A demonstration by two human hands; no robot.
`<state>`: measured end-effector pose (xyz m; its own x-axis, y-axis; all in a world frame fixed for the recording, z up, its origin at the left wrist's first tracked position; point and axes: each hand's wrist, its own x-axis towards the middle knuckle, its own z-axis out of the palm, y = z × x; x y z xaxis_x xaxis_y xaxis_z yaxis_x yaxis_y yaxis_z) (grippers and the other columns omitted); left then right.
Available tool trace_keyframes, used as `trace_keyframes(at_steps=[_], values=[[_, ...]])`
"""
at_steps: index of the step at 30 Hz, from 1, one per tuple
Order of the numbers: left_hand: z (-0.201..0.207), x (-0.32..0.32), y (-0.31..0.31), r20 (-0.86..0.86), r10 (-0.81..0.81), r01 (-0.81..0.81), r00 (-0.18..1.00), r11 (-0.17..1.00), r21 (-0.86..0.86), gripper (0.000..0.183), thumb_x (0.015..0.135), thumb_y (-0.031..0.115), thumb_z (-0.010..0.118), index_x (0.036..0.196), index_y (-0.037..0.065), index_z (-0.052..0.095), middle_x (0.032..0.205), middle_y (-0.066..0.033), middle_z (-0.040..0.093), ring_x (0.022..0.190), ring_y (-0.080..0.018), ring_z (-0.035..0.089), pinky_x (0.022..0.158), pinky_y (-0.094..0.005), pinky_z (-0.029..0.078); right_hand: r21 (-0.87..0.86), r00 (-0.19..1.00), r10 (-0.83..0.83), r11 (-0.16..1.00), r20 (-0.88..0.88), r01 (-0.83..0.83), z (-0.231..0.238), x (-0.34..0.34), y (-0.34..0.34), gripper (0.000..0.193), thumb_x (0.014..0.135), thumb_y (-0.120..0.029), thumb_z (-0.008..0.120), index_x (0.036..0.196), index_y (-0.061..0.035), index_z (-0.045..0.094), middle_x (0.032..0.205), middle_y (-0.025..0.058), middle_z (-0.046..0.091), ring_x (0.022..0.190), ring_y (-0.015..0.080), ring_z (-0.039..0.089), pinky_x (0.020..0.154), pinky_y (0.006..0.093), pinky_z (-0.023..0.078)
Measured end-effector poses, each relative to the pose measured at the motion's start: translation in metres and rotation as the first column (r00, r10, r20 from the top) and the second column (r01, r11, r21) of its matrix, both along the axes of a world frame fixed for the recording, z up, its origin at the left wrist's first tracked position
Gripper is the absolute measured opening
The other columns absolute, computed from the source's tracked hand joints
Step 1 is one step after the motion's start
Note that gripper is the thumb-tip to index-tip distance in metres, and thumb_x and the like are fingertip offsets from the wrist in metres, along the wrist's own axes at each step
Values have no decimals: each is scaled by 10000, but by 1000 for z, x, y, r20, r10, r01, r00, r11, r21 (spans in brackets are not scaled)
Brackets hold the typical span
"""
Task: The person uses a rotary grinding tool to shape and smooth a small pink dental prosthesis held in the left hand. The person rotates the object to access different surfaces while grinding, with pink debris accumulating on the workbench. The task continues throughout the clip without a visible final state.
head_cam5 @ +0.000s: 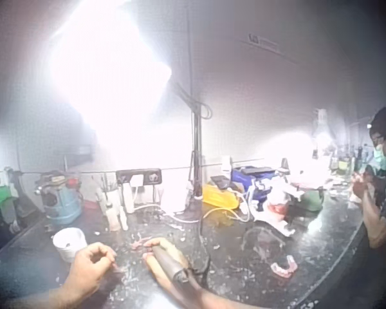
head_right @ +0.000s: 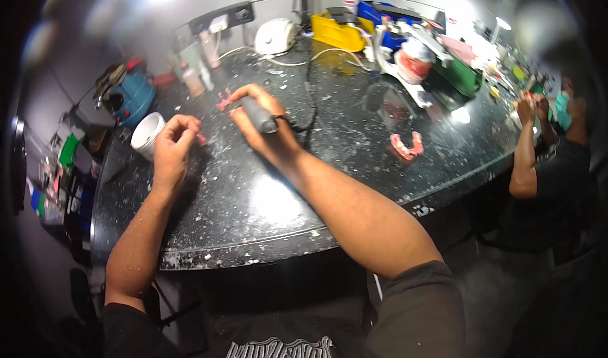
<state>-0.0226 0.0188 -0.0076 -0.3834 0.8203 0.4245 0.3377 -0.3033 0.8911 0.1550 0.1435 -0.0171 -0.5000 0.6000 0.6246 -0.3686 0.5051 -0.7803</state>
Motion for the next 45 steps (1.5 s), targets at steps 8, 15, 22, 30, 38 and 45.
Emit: trace_keyframes(at_steps=[8, 15, 22, 30, 38, 45], values=[[102, 112, 64, -706, 28, 191, 708, 954, 229, 37, 878, 3, 562, 908, -15, 575, 925, -84, 581, 886, -164, 575, 840, -270, 455, 195, 940, -127, 978, 317, 66, -19, -9, 22, 421, 729, -180, 800, 1093, -75, 616, 1027, 178, 695, 974, 342, 674, 853, 406, 519], [105, 206, 153, -873, -229, 332, 432, 940, -82, 141, 858, 77, 558, 950, 24, 650, 917, -176, 691, 824, -301, 695, 747, -418, 534, 346, 865, -190, 938, 464, 21, -31, -24, 15, 427, 882, -333, 668, 1209, -61, 627, 1159, 172, 686, 1032, 330, 663, 883, 418, 521], [65, 262, 171, -824, -560, 453, -84, 716, -532, 316, 901, 230, 637, 1148, 33, 628, 1018, -173, 710, 972, -374, 685, 890, -453, 534, 221, 948, -69, 975, 311, -2, -56, -14, 9, 363, 931, -277, 628, 1246, -99, 609, 1178, 132, 674, 1040, 285, 658, 879, 404, 518], [101, 228, 156, -907, -419, 396, 47, 841, -368, 135, 904, 201, 648, 955, 89, 704, 849, -149, 706, 846, -320, 703, 756, -432, 543, 428, 973, -165, 900, 160, 83, -13, -16, 1, 255, 919, -199, 671, 1162, -130, 637, 1034, 116, 707, 914, 281, 697, 813, 392, 533], [137, 46, 18, -721, 235, 94, 652, 918, 385, 207, 951, 161, 664, 1118, 38, 677, 1080, -80, 691, 989, -181, 678, 901, -325, 517, 256, 914, 2, 960, 406, -115, 8, -7, -10, 257, 885, -210, 764, 1081, -106, 635, 931, 75, 740, 886, 178, 726, 809, 298, 546], [42, -22, -24, -428, 398, -193, 811, 874, 445, 144, 917, 91, 679, 1051, 41, 670, 1130, -99, 656, 1075, -192, 609, 918, -310, 480, 467, 861, -210, 883, 464, -36, 0, -33, -20, 357, 794, -174, 809, 1092, -93, 629, 952, 123, 713, 906, 232, 723, 764, 355, 561]])
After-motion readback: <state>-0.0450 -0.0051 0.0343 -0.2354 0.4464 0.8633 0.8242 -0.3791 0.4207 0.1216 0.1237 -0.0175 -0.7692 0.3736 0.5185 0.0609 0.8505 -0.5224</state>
